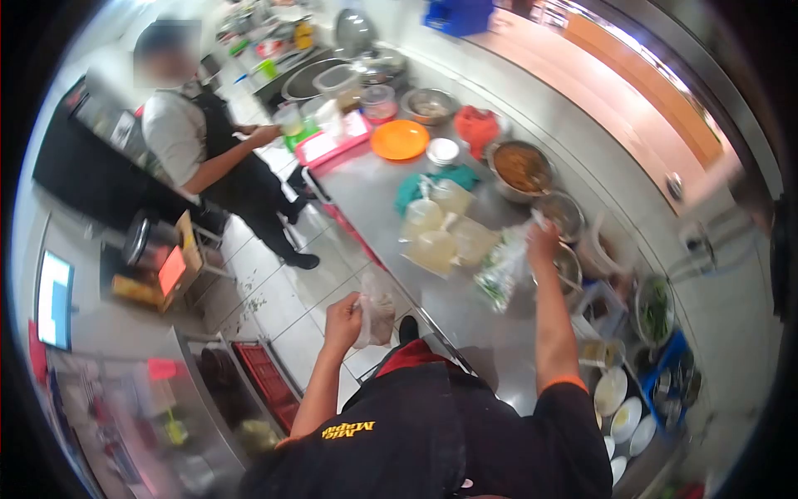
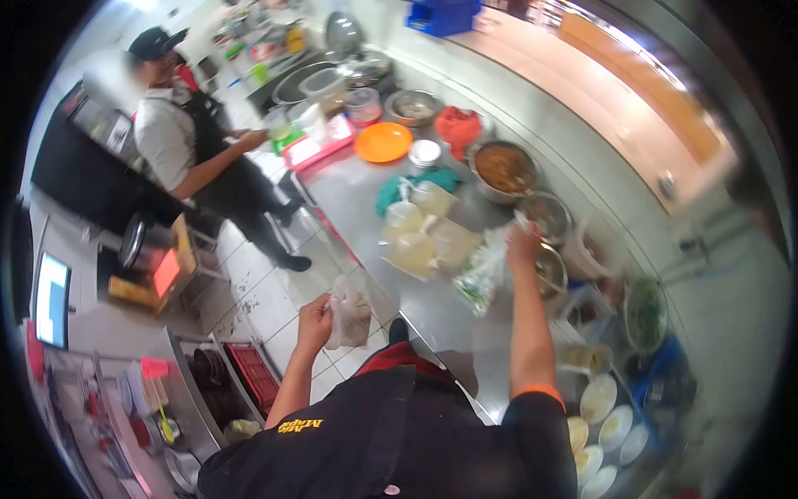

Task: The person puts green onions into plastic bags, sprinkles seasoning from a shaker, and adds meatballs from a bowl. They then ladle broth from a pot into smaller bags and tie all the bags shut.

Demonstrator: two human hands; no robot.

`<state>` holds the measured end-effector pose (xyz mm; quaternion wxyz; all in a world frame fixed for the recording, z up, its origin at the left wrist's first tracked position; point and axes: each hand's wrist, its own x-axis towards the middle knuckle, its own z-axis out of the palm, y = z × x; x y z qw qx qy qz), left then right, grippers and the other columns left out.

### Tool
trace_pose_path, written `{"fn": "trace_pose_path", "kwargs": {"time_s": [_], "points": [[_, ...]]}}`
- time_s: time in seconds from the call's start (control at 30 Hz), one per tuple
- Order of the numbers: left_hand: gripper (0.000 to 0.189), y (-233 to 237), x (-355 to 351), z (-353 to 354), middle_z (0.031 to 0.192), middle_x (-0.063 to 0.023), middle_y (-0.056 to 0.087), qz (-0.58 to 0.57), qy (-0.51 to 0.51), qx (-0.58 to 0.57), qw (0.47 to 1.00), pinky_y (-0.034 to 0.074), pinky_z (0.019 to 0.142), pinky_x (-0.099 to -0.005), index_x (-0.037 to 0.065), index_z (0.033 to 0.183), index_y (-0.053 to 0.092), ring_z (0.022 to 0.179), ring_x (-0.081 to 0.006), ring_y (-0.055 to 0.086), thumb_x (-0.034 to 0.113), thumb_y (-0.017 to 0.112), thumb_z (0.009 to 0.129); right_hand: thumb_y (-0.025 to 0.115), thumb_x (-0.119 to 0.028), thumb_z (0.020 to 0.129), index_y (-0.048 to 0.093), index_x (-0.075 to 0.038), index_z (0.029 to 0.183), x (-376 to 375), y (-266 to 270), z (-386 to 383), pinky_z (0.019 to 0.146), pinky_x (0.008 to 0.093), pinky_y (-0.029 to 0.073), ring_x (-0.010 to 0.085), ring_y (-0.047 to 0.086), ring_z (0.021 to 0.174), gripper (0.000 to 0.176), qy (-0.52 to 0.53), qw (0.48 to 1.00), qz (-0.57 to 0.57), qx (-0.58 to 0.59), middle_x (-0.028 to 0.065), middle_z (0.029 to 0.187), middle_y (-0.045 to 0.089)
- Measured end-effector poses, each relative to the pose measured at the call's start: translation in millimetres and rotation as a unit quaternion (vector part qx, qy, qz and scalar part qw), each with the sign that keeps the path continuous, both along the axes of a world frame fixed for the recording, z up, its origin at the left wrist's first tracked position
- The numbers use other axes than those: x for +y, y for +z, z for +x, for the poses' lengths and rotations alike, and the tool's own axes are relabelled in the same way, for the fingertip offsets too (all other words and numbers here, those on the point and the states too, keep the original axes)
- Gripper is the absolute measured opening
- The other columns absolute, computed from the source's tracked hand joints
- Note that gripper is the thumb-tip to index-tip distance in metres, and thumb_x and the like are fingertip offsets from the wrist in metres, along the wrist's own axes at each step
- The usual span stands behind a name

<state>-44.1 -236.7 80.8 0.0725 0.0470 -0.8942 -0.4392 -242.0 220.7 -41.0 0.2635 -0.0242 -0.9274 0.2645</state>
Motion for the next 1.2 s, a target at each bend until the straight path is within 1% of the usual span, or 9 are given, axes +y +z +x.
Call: {"fn": "trace_pose_path", "kwargs": {"time_s": [0.03,0.07,0.13,0.23,0.43,0.7,0.87,1.13,1.2], "points": [[0.019,-4,-8,-2,0.072,-0.0211,0.06,0.004,0.001,0.002,1.0,0.045,0.058,-0.0345,0.004,0.095,0.065,0.06,-0.0292,0.061,0.006,0.053,0.08,0.057,-0.003,0.079,0.056,0.0,0.093,16,-34,-15,0.061,0.0328,0.048,0.0243,0.059,0.071,0.014,0.03,0.989,-0.126,-0.066,0.0106,0.08,0.056],[0.02,-4,-16,-6,0.074,-0.0211,0.061,0.018,-0.002,-0.022,1.0,0.046,0.058,-0.0354,0.004,0.096,0.065,0.063,-0.0318,0.062,0.005,0.054,0.079,0.055,0.001,0.079,0.057,-0.004,0.087,9,-2,0,0.068,0.0384,0.05,0.0315,0.062,0.082,0.009,0.038,0.987,0.072,-0.136,0.0182,0.089,0.061],[0.019,4,-26,-15,0.074,-0.0211,0.061,0.04,-0.004,-0.046,0.998,0.046,0.059,-0.0356,0.004,0.095,0.064,0.064,-0.0332,0.062,0.006,0.055,0.08,0.053,0.0,0.082,0.052,-0.002,0.087,18,-24,0,0.069,0.042,0.048,0.0353,0.062,0.084,0.006,0.081,0.981,-0.109,-0.136,0.0194,0.086,0.061],[0.016,-3,-37,-38,0.072,-0.0206,0.061,0.065,-0.029,-0.047,0.996,0.045,0.058,-0.0355,0.004,0.094,0.064,0.063,-0.0333,0.061,0.007,0.056,0.08,0.053,0.002,0.082,0.05,-0.001,0.096,-18,33,27,0.075,0.0388,0.048,0.0368,0.061,0.086,0.014,0.014,0.982,-0.005,-0.189,0.0197,0.091,0.062],[0.013,-15,-53,-98,0.071,-0.0206,0.059,0.056,-0.019,0.003,0.998,0.044,0.054,-0.0379,0.004,0.091,0.063,0.061,-0.0355,0.06,0.011,0.059,0.081,0.051,-0.001,0.085,0.046,0.0,0.097,-56,102,67,0.073,0.0455,0.045,0.0463,0.056,0.092,0.013,0.088,0.969,-0.052,-0.224,0.0245,0.09,0.06],[0.017,11,-52,-226,0.072,-0.0228,0.059,0.038,-0.046,0.076,0.995,0.045,0.059,-0.0443,0.003,0.091,0.063,0.068,-0.041,0.06,0.019,0.058,0.085,0.053,-0.001,0.083,0.046,0.003,0.102,-77,138,137,0.084,0.0336,0.042,0.0268,0.054,0.089,0.02,-0.02,0.968,-0.173,-0.182,0.0165,0.093,0.054],[0.024,9,-56,-332,0.081,-0.022,0.063,-0.078,-0.064,0.09,0.991,0.048,0.068,-0.0472,0.006,0.099,0.065,0.077,-0.0395,0.063,0.025,0.058,0.087,0.05,0.002,0.081,0.046,0.004,0.102,-96,176,164,0.086,0.0305,0.039,0.0214,0.051,0.09,0.022,-0.042,0.957,-0.199,-0.207,0.0119,0.093,0.052],[0.028,-73,-68,-437,0.087,-0.0173,0.068,-0.118,0.036,0.092,0.988,0.05,0.074,-0.0472,0.011,0.103,0.067,0.083,-0.0369,0.065,0.03,0.06,0.084,0.047,0.001,0.085,0.045,0.002,0.118,-64,139,229,0.095,0.0259,0.034,0.0137,0.046,0.104,0.032,-0.088,0.945,-0.231,-0.215,0.0052,0.105,0.05],[0.033,-78,-70,-442,0.093,-0.0153,0.068,-0.107,0.038,0.06,0.992,0.048,0.079,-0.048,0.012,0.108,0.065,0.089,-0.0355,0.064,0.031,0.062,0.082,0.049,-0.001,0.084,0.046,0.002,0.109,-73,146,235,0.089,0.0288,0.037,0.018,0.047,0.095,0.025,-0.146,0.946,-0.227,-0.179,0.0088,0.097,0.05]]}}
